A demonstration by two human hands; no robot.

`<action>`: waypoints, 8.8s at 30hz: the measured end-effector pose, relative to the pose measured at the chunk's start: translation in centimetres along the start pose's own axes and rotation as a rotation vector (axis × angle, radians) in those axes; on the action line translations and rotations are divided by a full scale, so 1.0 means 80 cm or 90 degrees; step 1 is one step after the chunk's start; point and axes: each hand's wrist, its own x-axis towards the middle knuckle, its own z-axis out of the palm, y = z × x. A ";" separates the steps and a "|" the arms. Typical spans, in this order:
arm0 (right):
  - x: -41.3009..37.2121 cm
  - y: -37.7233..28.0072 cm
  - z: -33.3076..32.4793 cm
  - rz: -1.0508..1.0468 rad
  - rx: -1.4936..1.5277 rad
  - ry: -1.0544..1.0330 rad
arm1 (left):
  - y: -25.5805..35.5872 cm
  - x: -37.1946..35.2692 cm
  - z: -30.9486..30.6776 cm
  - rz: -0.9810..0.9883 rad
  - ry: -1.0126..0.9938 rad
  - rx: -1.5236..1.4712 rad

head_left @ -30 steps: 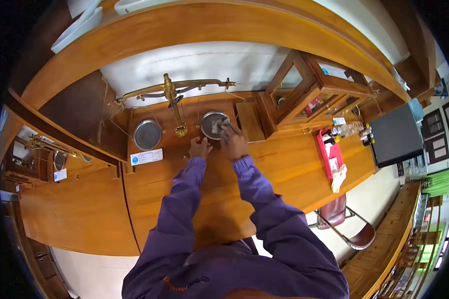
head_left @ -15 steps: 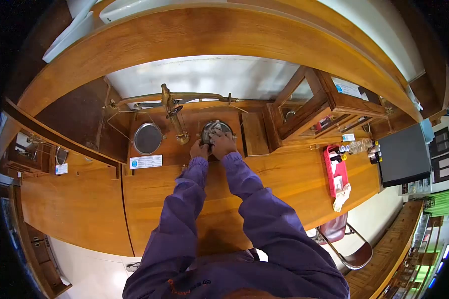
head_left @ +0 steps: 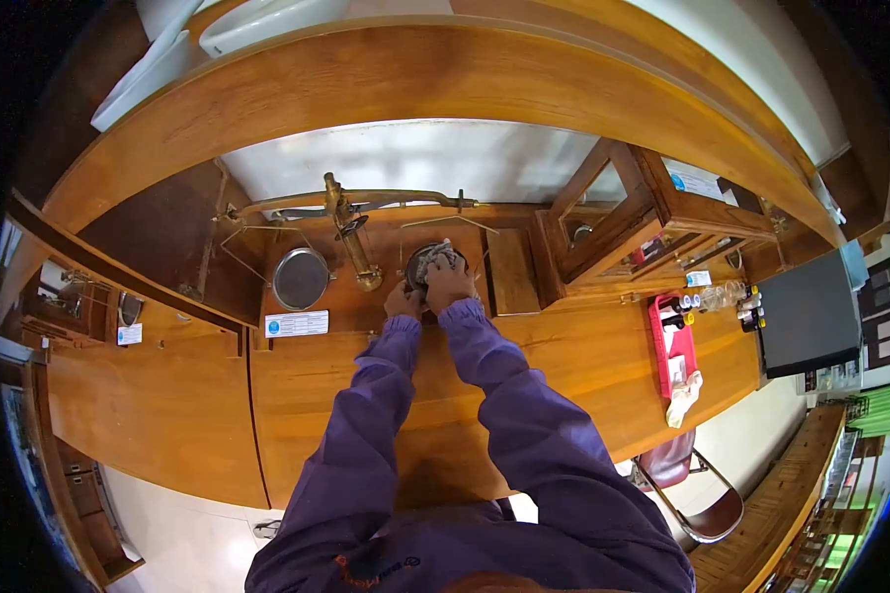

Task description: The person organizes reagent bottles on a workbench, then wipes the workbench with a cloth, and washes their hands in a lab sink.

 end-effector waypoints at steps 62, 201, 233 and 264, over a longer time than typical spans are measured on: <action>0.049 -0.313 0.021 -0.065 -0.109 -0.041 | -0.148 0.092 -0.276 0.060 0.110 0.183; -0.469 0.213 0.028 0.389 -0.032 0.253 | -0.188 -0.362 -0.231 0.126 -0.120 0.066; -0.278 0.016 0.082 0.002 0.166 0.194 | -0.224 -0.373 -0.267 0.041 -0.038 0.159; -0.274 0.050 0.092 0.191 0.003 0.276 | -0.264 -0.364 -0.407 0.072 -0.004 0.119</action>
